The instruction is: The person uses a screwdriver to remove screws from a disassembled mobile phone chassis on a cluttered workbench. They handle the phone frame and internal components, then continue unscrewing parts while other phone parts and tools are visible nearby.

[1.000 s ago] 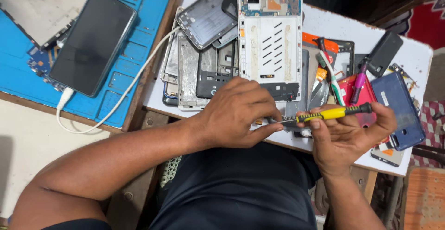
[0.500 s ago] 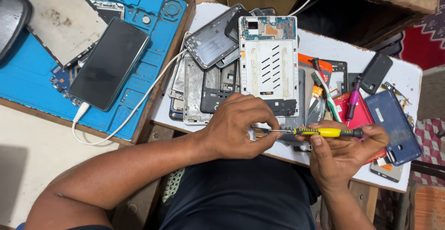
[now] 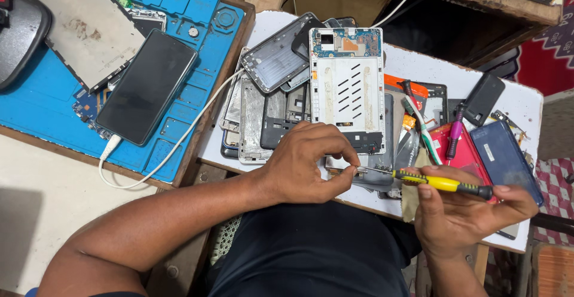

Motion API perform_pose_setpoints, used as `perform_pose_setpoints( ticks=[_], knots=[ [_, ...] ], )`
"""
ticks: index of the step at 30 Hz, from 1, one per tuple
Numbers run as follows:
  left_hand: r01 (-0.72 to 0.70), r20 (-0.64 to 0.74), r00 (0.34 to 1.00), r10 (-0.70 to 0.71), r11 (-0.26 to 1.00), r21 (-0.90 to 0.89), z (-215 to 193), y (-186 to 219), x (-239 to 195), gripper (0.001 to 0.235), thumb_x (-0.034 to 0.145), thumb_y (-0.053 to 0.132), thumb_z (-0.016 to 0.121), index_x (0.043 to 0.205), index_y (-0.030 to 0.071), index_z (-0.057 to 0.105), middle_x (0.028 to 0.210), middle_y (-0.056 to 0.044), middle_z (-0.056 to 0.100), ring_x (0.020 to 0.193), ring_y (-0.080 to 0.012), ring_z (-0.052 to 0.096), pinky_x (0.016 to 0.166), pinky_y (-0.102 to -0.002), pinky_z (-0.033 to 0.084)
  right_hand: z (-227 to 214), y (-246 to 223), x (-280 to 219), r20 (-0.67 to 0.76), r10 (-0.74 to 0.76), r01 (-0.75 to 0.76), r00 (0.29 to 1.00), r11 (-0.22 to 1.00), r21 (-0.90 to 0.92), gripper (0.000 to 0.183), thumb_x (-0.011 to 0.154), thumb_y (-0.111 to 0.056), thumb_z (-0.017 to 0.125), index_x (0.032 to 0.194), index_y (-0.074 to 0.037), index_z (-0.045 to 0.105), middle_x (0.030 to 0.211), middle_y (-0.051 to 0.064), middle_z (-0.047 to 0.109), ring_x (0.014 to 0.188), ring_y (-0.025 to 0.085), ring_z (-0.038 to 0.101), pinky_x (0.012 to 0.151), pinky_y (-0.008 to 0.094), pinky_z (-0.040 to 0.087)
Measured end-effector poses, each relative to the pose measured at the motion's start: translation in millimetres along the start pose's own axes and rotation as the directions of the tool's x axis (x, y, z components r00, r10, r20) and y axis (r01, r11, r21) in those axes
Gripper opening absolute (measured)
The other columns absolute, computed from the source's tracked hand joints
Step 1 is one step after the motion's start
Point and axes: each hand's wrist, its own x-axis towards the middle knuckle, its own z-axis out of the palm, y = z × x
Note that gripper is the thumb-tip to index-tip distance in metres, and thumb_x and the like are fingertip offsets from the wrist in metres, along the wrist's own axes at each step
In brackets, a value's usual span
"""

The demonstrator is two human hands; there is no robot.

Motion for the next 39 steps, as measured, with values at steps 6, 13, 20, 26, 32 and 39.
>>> perform_pose_setpoints(
  ticks=[6, 13, 20, 26, 32, 39],
  knots=[
    [0.016, -0.011, 1.0, -0.016, 0.999, -0.031, 0.1, 1.3, 1.3, 0.007, 0.085, 0.017, 0.076, 0.091, 0.014, 0.074, 0.09, 0.001, 0.073, 0.084, -0.0141, 0.071, 0.076, -0.031, 0.048, -3.0, 1.0, 1.0, 0.026, -0.035, 0.036, 0.999, 0.998, -0.057, 0.063, 0.108, -0.002, 0.074, 0.127, -0.021, 0.017, 0.106, 0.022, 0.072, 0.103, 0.025, 0.078, 0.097, 0.032, 0.067],
    [0.012, 0.0, 1.0, -0.012, 0.992, -0.124, 1.0, -2.7, 3.1, 0.007, 0.091, 0.019, 0.079, 0.096, 0.014, 0.077, 0.091, 0.0, 0.075, 0.087, -0.0151, 0.073, 0.079, -0.032, 0.054, -3.6, 4.8, 0.8, -0.006, -0.021, 0.021, 1.0, 1.0, 0.006, 0.062, 0.109, -0.002, 0.074, 0.128, -0.021, 0.018, 0.107, 0.023, 0.072, 0.103, 0.025, 0.077, 0.097, 0.032, 0.067],
    [0.011, 0.012, 1.0, -0.01, 0.993, -0.116, 3.2, -4.3, 3.0, 0.008, 0.092, 0.02, 0.08, 0.097, 0.014, 0.078, 0.092, 0.0, 0.077, 0.088, -0.0154, 0.074, 0.081, -0.033, 0.053, -4.9, 7.8, -0.9, 0.001, -0.012, 0.012, 1.0, 0.999, 0.03, 0.061, 0.109, -0.004, 0.074, 0.129, -0.021, 0.018, 0.108, 0.022, 0.071, 0.103, 0.024, 0.077, 0.097, 0.034, 0.069],
    [-0.001, -0.002, 1.0, 0.001, 0.994, -0.11, -0.8, -1.8, 4.8, 0.017, 0.09, 0.022, 0.08, 0.104, 0.013, 0.077, 0.096, 0.0, 0.075, 0.092, -0.0146, 0.073, 0.083, -0.031, 0.054, -6.8, 8.7, -0.1, -0.007, -0.007, 0.007, 1.0, 1.0, 0.013, 0.061, 0.11, -0.003, 0.073, 0.13, -0.021, 0.018, 0.108, 0.022, 0.071, 0.104, 0.025, 0.077, 0.098, 0.034, 0.068],
    [-0.101, -0.049, 0.994, 0.102, 0.995, 0.026, -3.2, 1.9, 3.6, 0.015, 0.086, 0.024, 0.084, 0.096, 0.016, 0.077, 0.091, 0.002, 0.073, 0.089, -0.0134, 0.071, 0.082, -0.031, 0.046, -8.2, 4.2, -1.4, 0.003, -0.019, 0.019, 1.0, 1.0, -0.016, 0.062, 0.113, -0.003, 0.074, 0.13, -0.021, 0.018, 0.11, 0.024, 0.072, 0.103, 0.027, 0.078, 0.098, 0.033, 0.068],
    [-0.039, -0.023, 0.999, 0.04, 0.998, 0.044, -1.5, 1.4, 1.8, 0.008, 0.088, 0.022, 0.083, 0.09, 0.016, 0.077, 0.087, 0.003, 0.073, 0.081, -0.0133, 0.068, 0.078, -0.031, 0.044, -6.8, -0.7, -1.5, 0.021, -0.064, 0.065, 0.998, 0.998, -0.014, 0.063, 0.111, -0.005, 0.076, 0.131, -0.02, 0.018, 0.109, 0.021, 0.073, 0.1, 0.025, 0.078, 0.097, 0.034, 0.069]
  ],
)
